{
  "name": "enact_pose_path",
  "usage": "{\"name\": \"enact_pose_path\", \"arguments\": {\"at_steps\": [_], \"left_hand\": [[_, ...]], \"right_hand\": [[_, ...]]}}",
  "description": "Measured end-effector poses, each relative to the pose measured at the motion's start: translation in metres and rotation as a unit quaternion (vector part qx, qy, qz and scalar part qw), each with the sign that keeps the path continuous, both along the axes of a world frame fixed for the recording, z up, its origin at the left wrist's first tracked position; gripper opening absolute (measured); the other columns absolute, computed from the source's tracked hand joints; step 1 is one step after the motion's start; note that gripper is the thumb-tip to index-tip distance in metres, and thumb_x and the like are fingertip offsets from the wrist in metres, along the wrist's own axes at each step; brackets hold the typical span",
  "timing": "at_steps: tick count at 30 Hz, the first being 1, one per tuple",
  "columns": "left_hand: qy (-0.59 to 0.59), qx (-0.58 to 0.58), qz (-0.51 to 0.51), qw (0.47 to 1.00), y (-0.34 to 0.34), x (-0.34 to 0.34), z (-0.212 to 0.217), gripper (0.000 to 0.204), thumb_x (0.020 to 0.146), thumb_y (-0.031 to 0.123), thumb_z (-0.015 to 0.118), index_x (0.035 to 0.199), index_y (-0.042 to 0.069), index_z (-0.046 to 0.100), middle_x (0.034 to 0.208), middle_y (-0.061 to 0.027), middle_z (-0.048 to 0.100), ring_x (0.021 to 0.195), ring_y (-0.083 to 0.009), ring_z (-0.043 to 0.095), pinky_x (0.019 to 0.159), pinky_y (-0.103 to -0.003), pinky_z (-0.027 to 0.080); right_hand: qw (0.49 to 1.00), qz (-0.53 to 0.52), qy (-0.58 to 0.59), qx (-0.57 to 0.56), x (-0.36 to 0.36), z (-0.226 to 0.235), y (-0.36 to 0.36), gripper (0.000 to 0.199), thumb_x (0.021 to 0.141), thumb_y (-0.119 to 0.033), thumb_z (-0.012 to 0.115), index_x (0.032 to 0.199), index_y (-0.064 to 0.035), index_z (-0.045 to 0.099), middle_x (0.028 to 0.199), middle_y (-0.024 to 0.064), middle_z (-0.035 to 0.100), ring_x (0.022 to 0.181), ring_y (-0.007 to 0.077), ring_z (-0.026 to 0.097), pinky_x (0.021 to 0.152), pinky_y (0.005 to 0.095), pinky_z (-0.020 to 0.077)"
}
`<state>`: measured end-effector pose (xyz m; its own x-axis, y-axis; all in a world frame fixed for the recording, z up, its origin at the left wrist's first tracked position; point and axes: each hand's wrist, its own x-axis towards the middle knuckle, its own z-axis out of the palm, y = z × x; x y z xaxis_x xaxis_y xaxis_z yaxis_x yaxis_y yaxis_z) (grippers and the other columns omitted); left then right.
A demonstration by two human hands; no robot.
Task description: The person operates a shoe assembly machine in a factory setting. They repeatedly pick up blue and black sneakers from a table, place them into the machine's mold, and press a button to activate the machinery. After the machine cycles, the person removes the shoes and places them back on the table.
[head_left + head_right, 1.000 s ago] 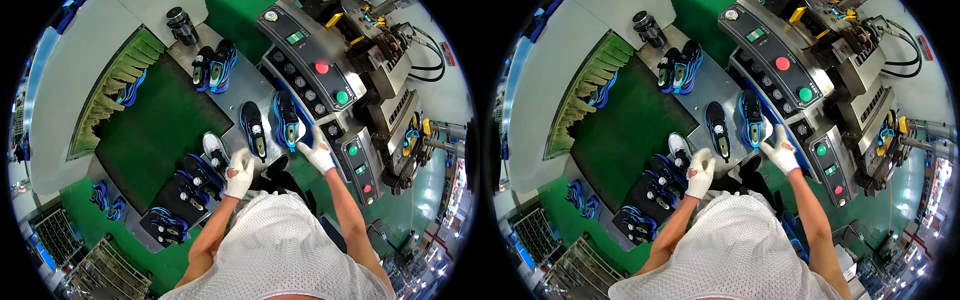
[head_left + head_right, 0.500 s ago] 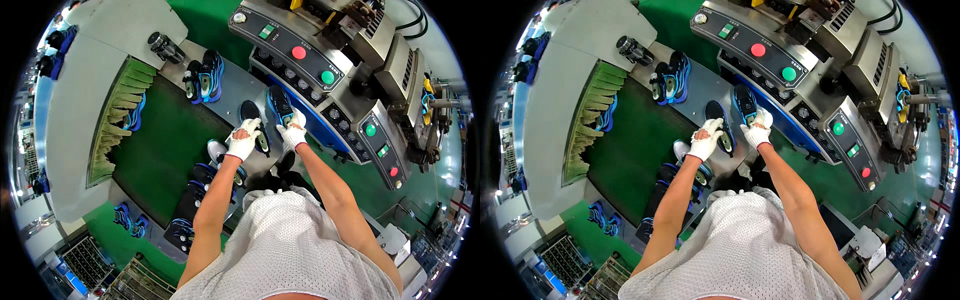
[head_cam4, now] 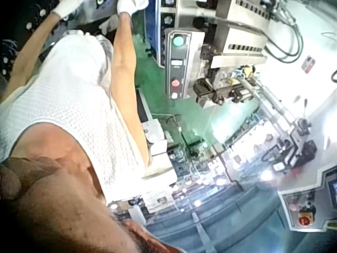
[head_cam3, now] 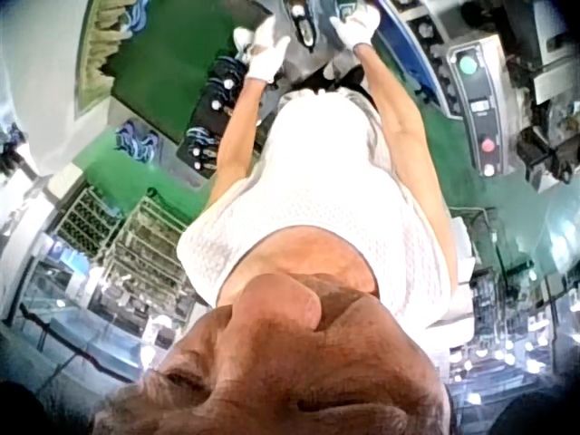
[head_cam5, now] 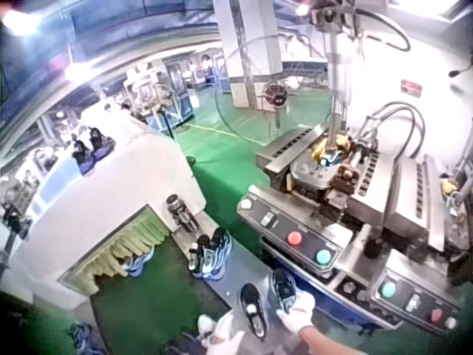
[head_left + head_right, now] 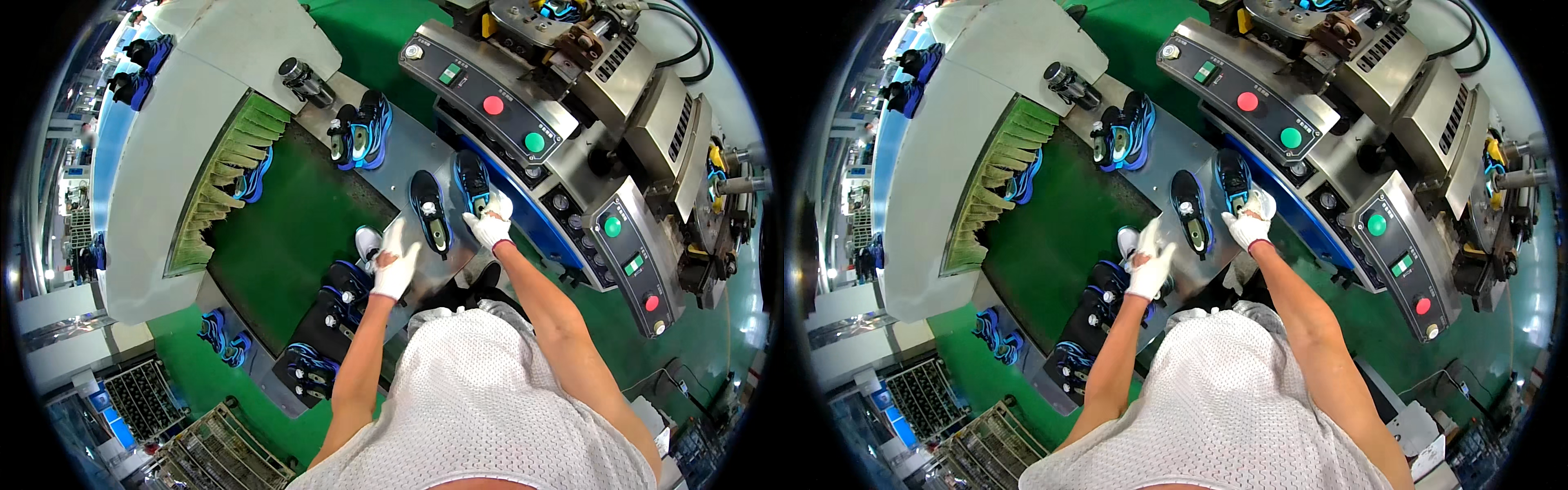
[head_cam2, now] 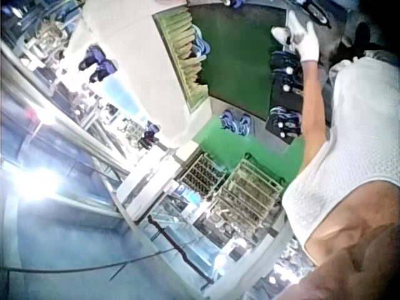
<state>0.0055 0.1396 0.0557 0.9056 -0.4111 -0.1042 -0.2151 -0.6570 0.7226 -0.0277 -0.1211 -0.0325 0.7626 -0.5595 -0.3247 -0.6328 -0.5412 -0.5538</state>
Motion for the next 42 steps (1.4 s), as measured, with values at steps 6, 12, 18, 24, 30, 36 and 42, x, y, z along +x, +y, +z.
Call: {"name": "enact_pose_path", "arguments": {"at_steps": [6,12,18,24,30,36,42], "left_hand": [[-0.018,-0.024,0.196,0.980,0.060,-0.063,0.030,0.045,0.097,0.003,0.064,0.140,-0.003,0.051,0.129,-0.0193,0.061,0.113,-0.0283,0.066,0.095,-0.036,0.053],[0.057,-0.005,0.219,0.974,0.055,-0.153,0.008,0.040,0.094,0.004,0.069,0.131,-0.001,0.056,0.116,-0.0148,0.066,0.103,-0.0243,0.068,0.092,-0.036,0.054],[0.209,0.033,0.166,0.963,0.054,-0.195,-0.027,0.038,0.094,0.010,0.069,0.129,-0.002,0.061,0.121,-0.0186,0.067,0.112,-0.0280,0.069,0.097,-0.039,0.054],[0.131,-0.036,0.149,0.979,0.041,-0.145,0.009,0.033,0.096,0.004,0.065,0.128,-0.002,0.060,0.120,-0.0169,0.069,0.110,-0.0248,0.069,0.096,-0.035,0.054],[-0.105,-0.008,0.082,0.991,0.049,0.010,0.002,0.038,0.093,0.007,0.069,0.129,-0.002,0.060,0.120,-0.0175,0.066,0.107,-0.0271,0.069,0.092,-0.037,0.056],[-0.124,0.109,0.194,0.967,0.043,0.221,-0.006,0.066,0.087,0.025,0.078,0.141,0.000,0.049,0.135,-0.0239,0.056,0.124,-0.0386,0.058,0.104,-0.048,0.049],[0.025,0.201,0.177,0.963,0.021,0.320,-0.078,0.082,0.079,0.038,0.081,0.141,-0.001,0.045,0.128,-0.0272,0.061,0.117,-0.0450,0.061,0.097,-0.053,0.050]], "right_hand": [[0.999,0.014,-0.007,-0.030,0.000,0.008,0.002,0.101,0.078,-0.046,0.081,0.153,0.0018,0.034,0.154,0.0247,0.043,0.145,0.0383,0.041,0.117,0.0465,0.0360],[0.997,0.045,0.052,0.044,-0.004,0.005,0.002,0.101,0.085,-0.057,0.069,0.158,-0.0013,0.027,0.143,0.0216,0.056,0.130,0.0382,0.056,0.111,0.0539,0.0370],[0.994,0.060,0.091,0.019,0.002,0.002,0.002,0.101,0.082,-0.054,0.072,0.158,-0.0032,0.028,0.148,0.0208,0.051,0.135,0.0368,0.052,0.111,0.0461,0.0396],[0.999,-0.002,-0.011,0.048,0.004,0.021,0.001,0.099,0.074,-0.040,0.081,0.154,-0.0027,0.034,0.149,0.0198,0.049,0.139,0.0345,0.048,0.115,0.0430,0.0388],[1.000,0.002,-0.009,0.010,0.000,0.027,0.000,0.099,0.074,-0.034,0.080,0.154,-0.0020,0.033,0.146,0.0209,0.053,0.135,0.0372,0.052,0.111,0.0481,0.0408],[0.989,0.047,0.142,0.012,-0.006,0.019,-0.008,0.098,0.078,-0.041,0.080,0.151,0.0023,0.033,0.125,0.0287,0.064,0.113,0.0420,0.066,0.097,0.0469,0.0512],[0.989,-0.043,0.099,0.103,0.001,0.043,0.009,0.098,0.074,-0.026,0.086,0.150,0.0007,0.031,0.122,0.0253,0.066,0.109,0.0405,0.067,0.095,0.0455,0.0520]]}}
